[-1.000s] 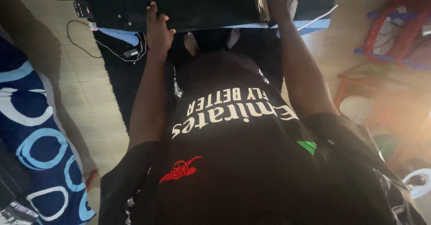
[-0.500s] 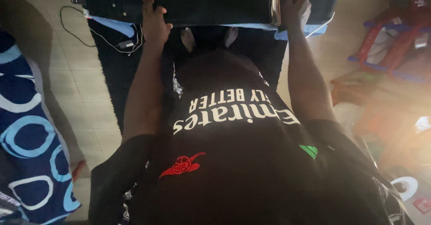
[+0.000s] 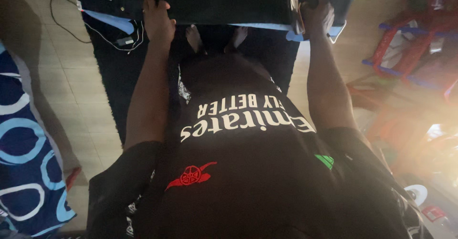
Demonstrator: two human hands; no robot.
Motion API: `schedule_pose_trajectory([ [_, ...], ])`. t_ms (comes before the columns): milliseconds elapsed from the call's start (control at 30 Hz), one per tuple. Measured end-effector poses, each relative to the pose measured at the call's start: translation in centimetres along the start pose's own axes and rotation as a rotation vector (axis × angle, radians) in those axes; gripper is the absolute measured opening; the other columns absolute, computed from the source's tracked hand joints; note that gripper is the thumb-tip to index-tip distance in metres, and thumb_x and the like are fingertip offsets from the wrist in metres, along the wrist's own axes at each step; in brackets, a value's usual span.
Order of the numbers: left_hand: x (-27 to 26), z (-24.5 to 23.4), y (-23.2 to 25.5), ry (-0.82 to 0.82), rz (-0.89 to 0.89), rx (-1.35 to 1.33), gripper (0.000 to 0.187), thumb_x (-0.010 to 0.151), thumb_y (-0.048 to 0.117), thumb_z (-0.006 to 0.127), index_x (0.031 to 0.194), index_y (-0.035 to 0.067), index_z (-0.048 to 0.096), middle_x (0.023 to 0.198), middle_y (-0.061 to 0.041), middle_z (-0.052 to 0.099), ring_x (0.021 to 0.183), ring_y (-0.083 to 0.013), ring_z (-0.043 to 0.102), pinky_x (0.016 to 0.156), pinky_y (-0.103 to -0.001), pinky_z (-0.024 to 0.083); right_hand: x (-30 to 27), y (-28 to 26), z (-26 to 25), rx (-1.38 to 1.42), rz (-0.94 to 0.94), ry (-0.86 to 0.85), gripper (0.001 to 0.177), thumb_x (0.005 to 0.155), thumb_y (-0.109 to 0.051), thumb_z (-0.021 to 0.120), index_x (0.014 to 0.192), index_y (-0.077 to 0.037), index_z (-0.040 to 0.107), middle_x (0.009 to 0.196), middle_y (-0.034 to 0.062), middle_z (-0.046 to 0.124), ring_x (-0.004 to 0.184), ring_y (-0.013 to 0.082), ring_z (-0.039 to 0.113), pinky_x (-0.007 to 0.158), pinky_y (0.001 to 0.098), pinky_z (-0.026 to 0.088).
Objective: The person irons a pair of dark blue jeans by moving an iron across the fabric and adjusting the garment by hand on a flat surface.
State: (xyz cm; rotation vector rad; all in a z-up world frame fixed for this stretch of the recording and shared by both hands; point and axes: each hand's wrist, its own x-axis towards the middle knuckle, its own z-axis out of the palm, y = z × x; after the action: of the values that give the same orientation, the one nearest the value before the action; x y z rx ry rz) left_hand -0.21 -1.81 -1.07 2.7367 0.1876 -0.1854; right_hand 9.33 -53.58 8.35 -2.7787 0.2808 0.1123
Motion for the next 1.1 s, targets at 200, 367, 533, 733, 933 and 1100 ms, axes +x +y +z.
schedule_pose_trajectory([
  [200,0.2,1.6,-0.9,-0.01,-0.008,0.059,0.032,0.09,0.001,0.082,0.118,0.013,0.069,0.171,-0.016,0.027,0.156,-0.0375,0.025,0.12,-0.055,0.04,-0.3,1.3,-0.1,-0.11,0.061,-0.12,0.04,0.08,-0.04,0.084,0.108,-0.013,0.075,0.097,0.0197,0.075,0.091,0.0411,0.072,0.079,0.0527,0.056],
  [367,0.0,1.2,-0.6,0.017,-0.022,0.018,0.031,0.089,0.006,0.084,0.116,0.01,0.069,0.169,-0.015,0.026,0.155,-0.0384,0.023,0.12,-0.055,0.038,-1.1,-0.2,-1.1,-0.014,-0.021,-0.051,0.037,0.079,-0.035,0.082,0.109,-0.013,0.079,0.094,0.0208,0.075,0.087,0.043,0.072,0.074,0.0536,0.055],
  [533,0.1,0.4,0.1,-0.036,-0.057,-0.018,0.032,0.089,0.008,0.084,0.117,0.009,0.069,0.169,-0.016,0.025,0.156,-0.0377,0.023,0.12,-0.058,0.037,-0.9,-0.3,-1.0,-0.132,0.225,-0.358,0.034,0.092,-0.044,0.07,0.104,-0.012,0.075,0.097,0.0165,0.077,0.088,0.0353,0.078,0.078,0.0495,0.061],
  [733,0.0,0.5,0.0,-0.012,-0.033,-0.021,0.035,0.09,0.012,0.086,0.12,0.008,0.067,0.168,-0.016,0.026,0.155,-0.0393,0.024,0.119,-0.059,0.037,-1.9,-1.6,0.0,-0.097,0.003,-0.062,0.03,0.083,-0.035,0.077,0.101,-0.012,0.081,0.093,0.023,0.075,0.087,0.0433,0.072,0.073,0.0518,0.057],
  [933,-0.5,0.1,0.3,0.015,-0.026,-0.023,0.037,0.09,0.011,0.085,0.121,0.008,0.066,0.166,-0.014,0.029,0.155,-0.0386,0.027,0.122,-0.055,0.037,-1.8,-1.4,0.6,-0.132,0.126,-0.217,0.035,0.089,-0.04,0.073,0.11,-0.013,0.074,0.101,0.0167,0.076,0.093,0.0353,0.076,0.081,0.0486,0.06],
  [1100,0.0,-0.1,0.5,0.018,-0.013,-0.017,0.036,0.087,0.011,0.086,0.117,0.007,0.066,0.163,-0.016,0.031,0.151,-0.0408,0.028,0.116,-0.058,0.036,-2.4,-1.3,0.3,-0.071,-0.113,-0.143,0.037,0.08,-0.036,0.084,0.106,-0.011,0.077,0.094,0.0217,0.076,0.087,0.0423,0.073,0.073,0.0529,0.056],
])
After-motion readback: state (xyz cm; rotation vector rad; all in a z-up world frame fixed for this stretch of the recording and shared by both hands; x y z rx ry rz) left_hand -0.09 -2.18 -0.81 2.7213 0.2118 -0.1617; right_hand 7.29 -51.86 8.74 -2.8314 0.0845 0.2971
